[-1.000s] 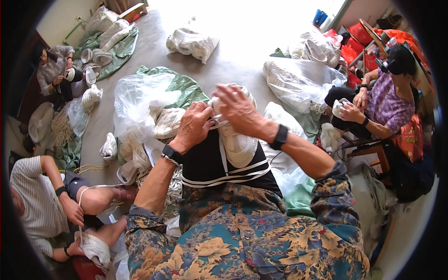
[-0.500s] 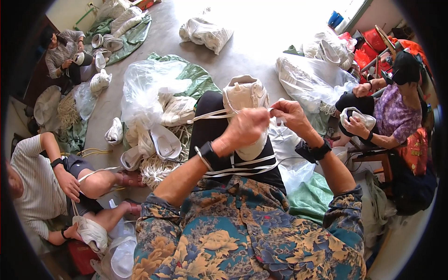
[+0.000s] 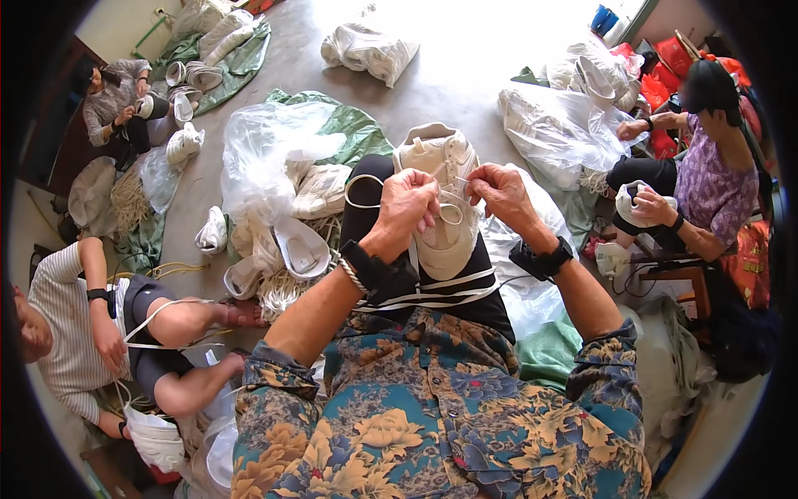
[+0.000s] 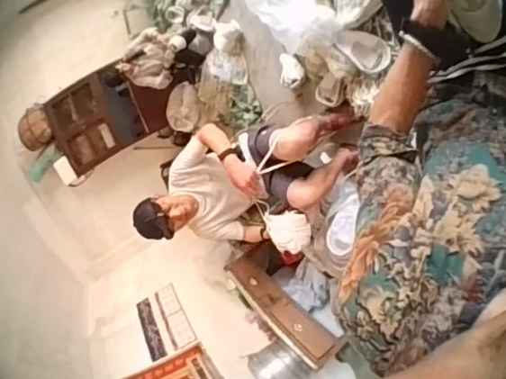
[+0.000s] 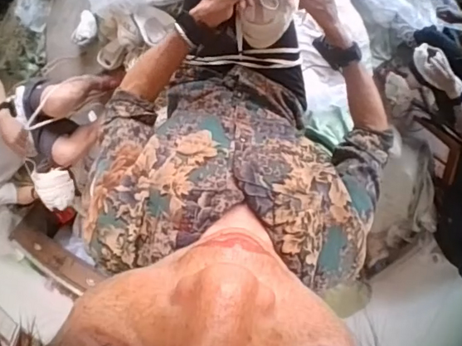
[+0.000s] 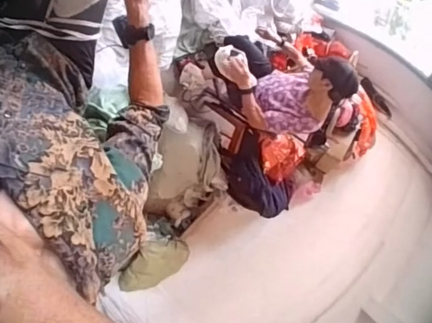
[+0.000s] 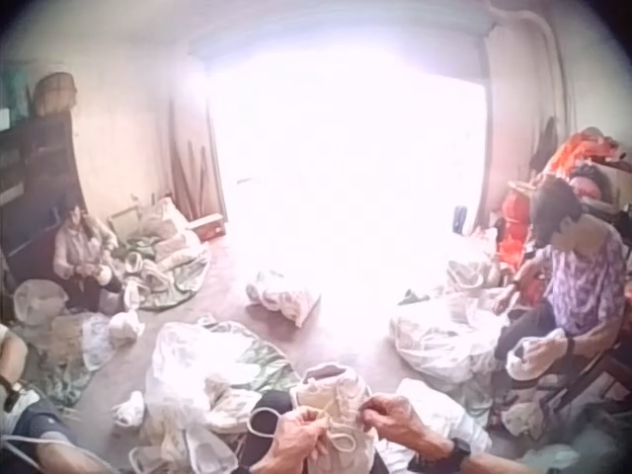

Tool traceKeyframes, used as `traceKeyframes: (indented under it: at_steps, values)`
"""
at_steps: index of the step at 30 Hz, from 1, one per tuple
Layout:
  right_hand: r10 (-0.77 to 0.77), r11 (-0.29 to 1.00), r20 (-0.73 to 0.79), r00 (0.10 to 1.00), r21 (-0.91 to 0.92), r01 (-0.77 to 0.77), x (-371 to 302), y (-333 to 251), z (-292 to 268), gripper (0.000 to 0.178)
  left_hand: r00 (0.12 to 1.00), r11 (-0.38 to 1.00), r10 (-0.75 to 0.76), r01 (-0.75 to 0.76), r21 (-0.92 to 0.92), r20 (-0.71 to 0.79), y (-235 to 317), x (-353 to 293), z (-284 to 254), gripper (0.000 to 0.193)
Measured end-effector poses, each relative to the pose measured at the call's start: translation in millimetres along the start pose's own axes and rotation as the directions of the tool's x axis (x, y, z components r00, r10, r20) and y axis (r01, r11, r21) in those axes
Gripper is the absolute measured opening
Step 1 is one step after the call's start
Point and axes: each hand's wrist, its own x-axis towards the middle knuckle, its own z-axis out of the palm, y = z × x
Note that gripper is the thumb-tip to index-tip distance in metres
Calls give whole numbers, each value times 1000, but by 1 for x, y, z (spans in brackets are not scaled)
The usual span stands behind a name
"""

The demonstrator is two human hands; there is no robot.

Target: Threading long white laces through the eyelets and body of a beige shoe.

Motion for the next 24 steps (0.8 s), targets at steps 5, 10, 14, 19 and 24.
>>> traceKeyframes:
  at_steps: [5, 10, 14, 19, 24]
  values:
    - [-192, 966, 2, 981, -176, 189, 5, 12, 3, 15, 999, 998, 32, -30, 62, -27, 7, 15, 8, 13]
    - [-166, 976, -39, 985, -147, 159, 10, 13, 2, 16, 999, 997, -32, 33, 73, -23, 6, 21, 11, 15]
    - [-176, 939, -11, 984, -304, 164, 12, 4, -2, 18, 999, 998, -30, 31, 49, -22, 4, 20, 14, 16]
    - [-362, 752, 44, 931, -576, 320, 12, -11, 3, 13, 997, 992, 77, -77, 97, 3, 1, 19, 19, 15]
    - [-434, 500, 174, 884, -769, 397, 7, -22, 3, 8, 990, 970, 140, -138, 202, 3, 0, 20, 21, 15]
